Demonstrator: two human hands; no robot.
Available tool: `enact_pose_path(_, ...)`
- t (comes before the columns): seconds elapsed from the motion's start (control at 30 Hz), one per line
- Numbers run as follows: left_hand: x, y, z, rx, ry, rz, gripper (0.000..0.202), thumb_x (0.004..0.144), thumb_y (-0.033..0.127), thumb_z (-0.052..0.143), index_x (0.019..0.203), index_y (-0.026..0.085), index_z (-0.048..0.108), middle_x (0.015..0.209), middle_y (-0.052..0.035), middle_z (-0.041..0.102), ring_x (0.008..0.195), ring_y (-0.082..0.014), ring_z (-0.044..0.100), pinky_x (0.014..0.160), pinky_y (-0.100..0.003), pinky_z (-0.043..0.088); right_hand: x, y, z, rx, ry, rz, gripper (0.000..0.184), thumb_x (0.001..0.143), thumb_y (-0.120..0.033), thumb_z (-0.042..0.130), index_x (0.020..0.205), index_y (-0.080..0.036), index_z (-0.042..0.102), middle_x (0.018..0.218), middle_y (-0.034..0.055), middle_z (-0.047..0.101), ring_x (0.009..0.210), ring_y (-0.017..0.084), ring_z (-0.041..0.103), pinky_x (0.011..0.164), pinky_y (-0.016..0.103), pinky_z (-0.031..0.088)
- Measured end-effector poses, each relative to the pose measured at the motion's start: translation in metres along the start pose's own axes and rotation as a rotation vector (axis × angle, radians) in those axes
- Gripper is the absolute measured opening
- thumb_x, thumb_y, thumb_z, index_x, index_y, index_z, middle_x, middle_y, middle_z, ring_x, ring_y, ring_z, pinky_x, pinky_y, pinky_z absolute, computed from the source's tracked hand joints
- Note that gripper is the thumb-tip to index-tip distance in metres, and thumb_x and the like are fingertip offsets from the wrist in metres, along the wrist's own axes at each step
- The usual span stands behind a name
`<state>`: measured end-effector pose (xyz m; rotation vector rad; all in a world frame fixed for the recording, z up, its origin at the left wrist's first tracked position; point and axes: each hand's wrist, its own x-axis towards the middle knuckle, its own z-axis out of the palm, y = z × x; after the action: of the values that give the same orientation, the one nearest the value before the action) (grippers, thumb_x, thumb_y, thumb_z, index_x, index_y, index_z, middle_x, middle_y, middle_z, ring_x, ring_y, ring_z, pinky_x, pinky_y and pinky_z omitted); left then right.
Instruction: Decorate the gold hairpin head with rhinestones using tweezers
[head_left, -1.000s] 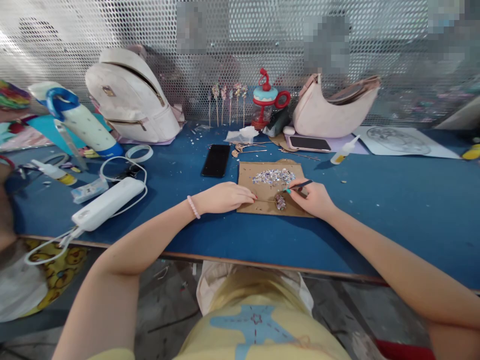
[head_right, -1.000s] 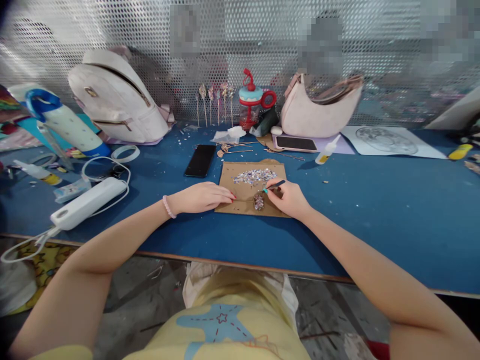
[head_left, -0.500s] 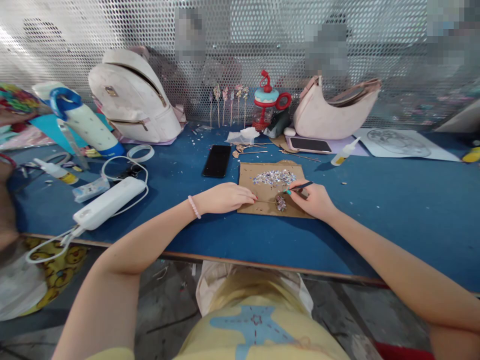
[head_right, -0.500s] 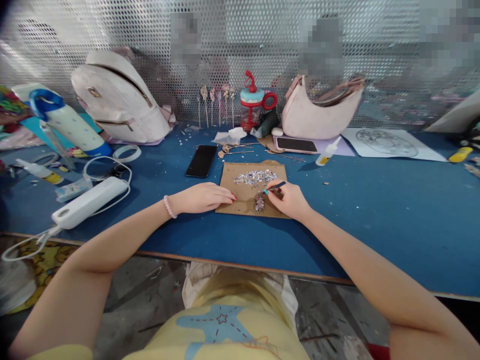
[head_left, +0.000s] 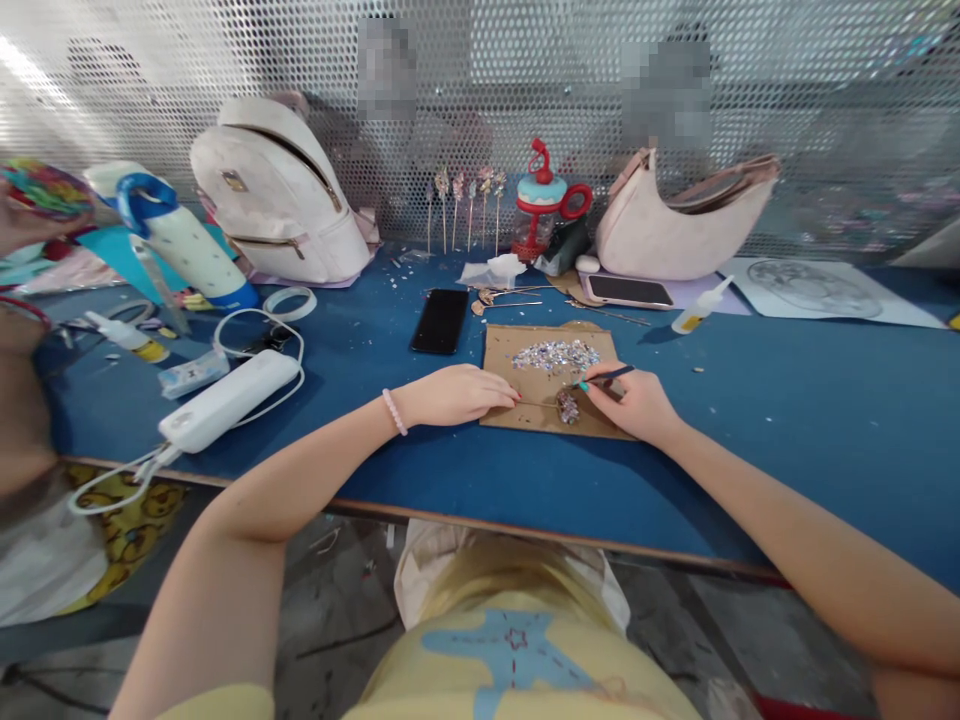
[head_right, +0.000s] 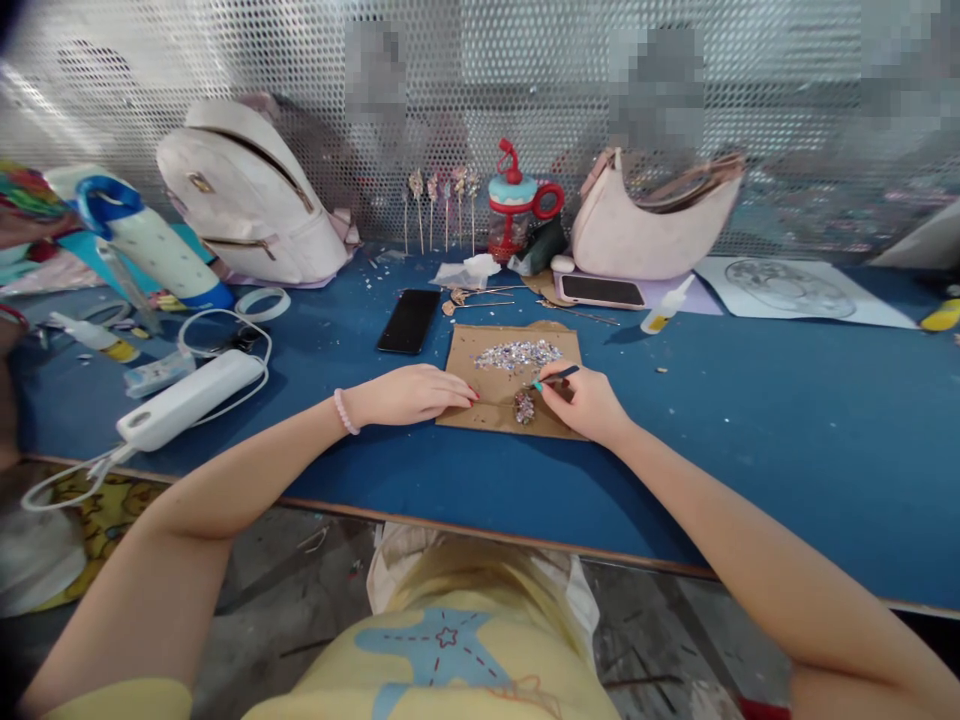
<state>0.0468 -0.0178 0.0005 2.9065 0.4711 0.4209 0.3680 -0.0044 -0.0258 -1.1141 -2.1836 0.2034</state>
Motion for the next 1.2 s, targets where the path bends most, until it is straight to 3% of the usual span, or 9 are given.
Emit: enact_pose_path(1.2,0.0004,-0.0026,0.0033,-0.077,0.025,-0.008,0.025,0.100,0.029,0.058,0.121,0.017,0.063,0.127,-0.0100,0.064,0.117,-0.0238,0.062,0.101,-0.047,0.053,0.0004,0.0035,0.0023,0.002,-0.010,-0.031,0.012,0.084,-0.027,0.057,0.090,-0.022,0.067,0.087,0.0054,0.078,0.073,0.022,0.074,0.066,0.032,0.059)
